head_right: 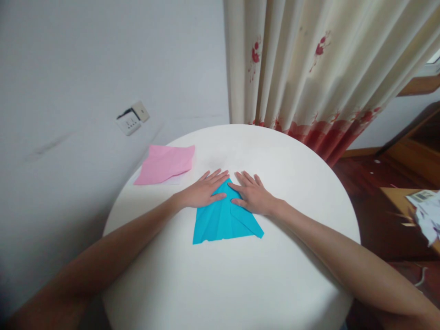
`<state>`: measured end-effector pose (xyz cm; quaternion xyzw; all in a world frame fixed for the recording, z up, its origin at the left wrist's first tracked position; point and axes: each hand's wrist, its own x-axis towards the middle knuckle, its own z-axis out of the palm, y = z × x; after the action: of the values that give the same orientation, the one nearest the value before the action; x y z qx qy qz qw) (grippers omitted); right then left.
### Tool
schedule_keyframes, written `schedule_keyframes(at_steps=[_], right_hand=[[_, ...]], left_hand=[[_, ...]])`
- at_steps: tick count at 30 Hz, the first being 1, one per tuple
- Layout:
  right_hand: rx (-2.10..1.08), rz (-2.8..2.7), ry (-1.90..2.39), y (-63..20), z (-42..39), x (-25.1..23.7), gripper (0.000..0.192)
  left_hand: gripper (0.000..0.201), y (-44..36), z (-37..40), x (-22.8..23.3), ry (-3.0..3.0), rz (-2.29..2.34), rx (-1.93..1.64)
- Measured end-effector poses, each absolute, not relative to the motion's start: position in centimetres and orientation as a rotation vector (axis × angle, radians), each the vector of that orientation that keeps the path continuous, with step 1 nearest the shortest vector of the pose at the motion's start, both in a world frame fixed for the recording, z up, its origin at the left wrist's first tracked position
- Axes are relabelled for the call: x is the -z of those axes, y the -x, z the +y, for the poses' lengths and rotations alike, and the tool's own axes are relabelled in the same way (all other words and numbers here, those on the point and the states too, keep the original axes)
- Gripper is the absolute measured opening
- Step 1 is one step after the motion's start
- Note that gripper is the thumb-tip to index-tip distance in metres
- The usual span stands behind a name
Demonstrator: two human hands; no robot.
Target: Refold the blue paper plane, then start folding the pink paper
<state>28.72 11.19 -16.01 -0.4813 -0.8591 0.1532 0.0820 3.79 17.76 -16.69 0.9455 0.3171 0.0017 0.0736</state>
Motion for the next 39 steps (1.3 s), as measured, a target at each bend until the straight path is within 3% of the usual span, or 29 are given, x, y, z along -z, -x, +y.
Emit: schedule_keyframes(at_steps=[13,23,33,39], right_hand=[[-0.46,-2.658,1.135,-28.2,11.1,15.6,0.06],[-0.436,-2.653,1.179,-28.5,11.0,15.8,0.061],[-0.461,-2.65,1.176,-28.5,10.9,15.6,0.061],[-0.456,-2.644,1.18,-28.5,10.9,15.6,0.06]], left_hand=[[0.066,-4.3,18.3,17.2,-2.768,1.28,-0.183],[0.043,-3.0,18.6,14.7,-2.671,1.58,-0.309],[0.038,-2.1,19.2,14.2,-2.371,1.605,-0.248],[0.026,-2.3,19.1,14.8,-2.399,1.512,-0.409]])
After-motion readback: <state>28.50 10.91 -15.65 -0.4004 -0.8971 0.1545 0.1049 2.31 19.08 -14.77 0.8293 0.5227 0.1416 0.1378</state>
